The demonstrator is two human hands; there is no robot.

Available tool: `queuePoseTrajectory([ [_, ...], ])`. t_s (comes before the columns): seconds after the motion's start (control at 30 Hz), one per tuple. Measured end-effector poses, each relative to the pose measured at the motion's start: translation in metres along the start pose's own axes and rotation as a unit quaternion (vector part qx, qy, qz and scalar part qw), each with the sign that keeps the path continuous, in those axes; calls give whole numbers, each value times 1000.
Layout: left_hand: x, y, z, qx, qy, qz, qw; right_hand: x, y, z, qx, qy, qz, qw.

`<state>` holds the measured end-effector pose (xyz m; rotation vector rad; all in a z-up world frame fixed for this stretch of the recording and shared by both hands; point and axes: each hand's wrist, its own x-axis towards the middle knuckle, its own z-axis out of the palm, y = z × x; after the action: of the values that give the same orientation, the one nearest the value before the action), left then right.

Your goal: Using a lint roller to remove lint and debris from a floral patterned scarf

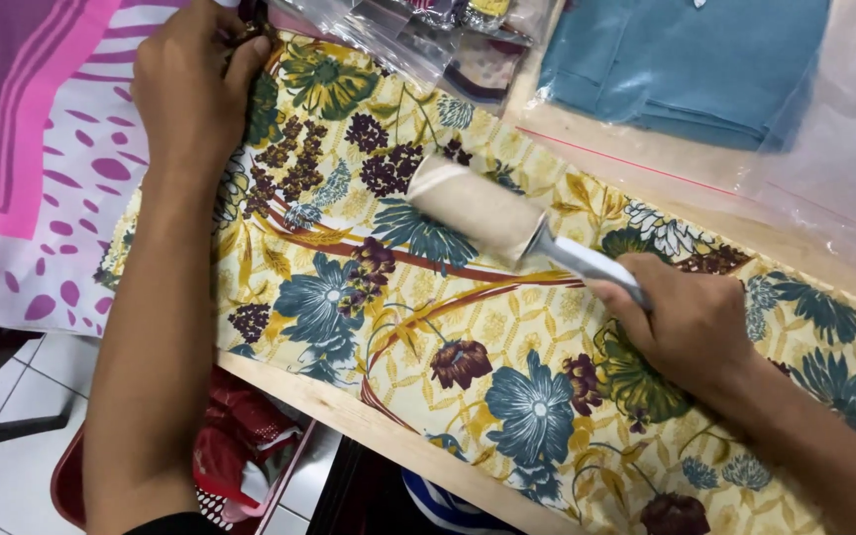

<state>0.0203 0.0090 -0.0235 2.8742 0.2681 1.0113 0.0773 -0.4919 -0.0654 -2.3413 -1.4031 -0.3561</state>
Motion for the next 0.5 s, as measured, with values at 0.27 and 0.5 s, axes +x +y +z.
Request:
queuePoseTrajectory([
  [0.27,0,-2,1,-1,2,7,1000,-1,-6,-14,-12,3,153,988],
  [0.5,9,40,-18,-14,102,-64,993,-1,-50,-33,69,-34,37,996],
])
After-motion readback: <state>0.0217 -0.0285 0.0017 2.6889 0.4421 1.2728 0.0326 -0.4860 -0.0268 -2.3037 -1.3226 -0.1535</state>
